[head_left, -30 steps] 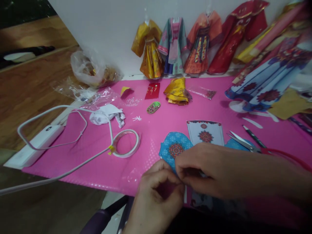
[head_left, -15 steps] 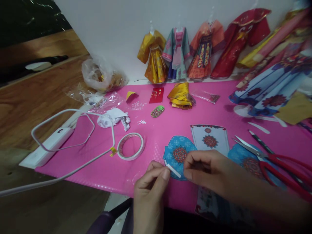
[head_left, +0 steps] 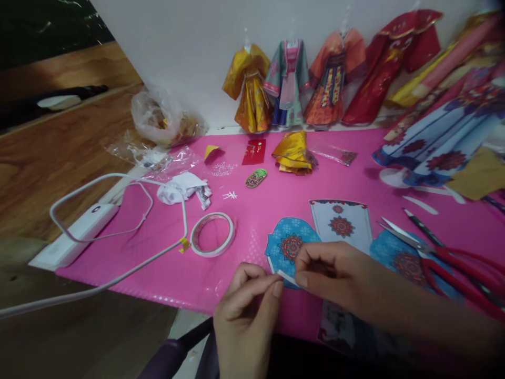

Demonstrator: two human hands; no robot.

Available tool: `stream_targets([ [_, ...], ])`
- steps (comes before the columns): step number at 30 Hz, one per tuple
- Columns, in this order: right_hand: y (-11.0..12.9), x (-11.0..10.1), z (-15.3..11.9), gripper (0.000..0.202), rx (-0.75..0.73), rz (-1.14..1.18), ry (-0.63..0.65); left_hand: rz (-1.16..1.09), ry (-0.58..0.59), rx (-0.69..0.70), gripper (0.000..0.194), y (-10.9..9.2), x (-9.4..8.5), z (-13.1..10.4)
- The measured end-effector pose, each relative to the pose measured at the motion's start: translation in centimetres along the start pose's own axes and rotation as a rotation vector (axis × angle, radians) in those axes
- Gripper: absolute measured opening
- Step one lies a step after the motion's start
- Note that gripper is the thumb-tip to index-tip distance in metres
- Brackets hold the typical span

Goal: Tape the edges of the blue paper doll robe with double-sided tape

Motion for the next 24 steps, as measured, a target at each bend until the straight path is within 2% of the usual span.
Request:
stream_targets([
  [3,0.0,-0.3,0.3,0.016,-0.008,-0.121,0.040,0.273,-0.014,0.203,0.020,-1.3,-0.6,-0.1],
  [7,-0.7,-0.8,0.7,0.018,0.009,-0.298,0.078,0.544,-0.016,0.376,0.017,-1.8,-1.2,-0.5],
  [12,-0.7,-0.3,1.2,0.018,0.000,-0.580,0.061,0.751,0.128,0.601,0.024,-1.8,0.1,-2.2],
  [17,-0.8,-0.1,1.3,0.020,0.069,-0.627,0.011,0.829,0.207,0.688,0.031,-1.2,1.2,-3.4],
  [24,-1.3,-0.3,1.4,0.020,0.108,-0.665,-0.033,0.819,0.225,0.690,0.032,-1.1,1.6,-3.4],
])
Point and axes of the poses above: each hand's wrist, its own z-axis towards the middle knuckle, its own x-axis out of the palm, y = z × x, the point moved 9 cm from there along z, towards the middle knuckle, and after that the axes turned 14 degrees about z, right-handed, at the moved point
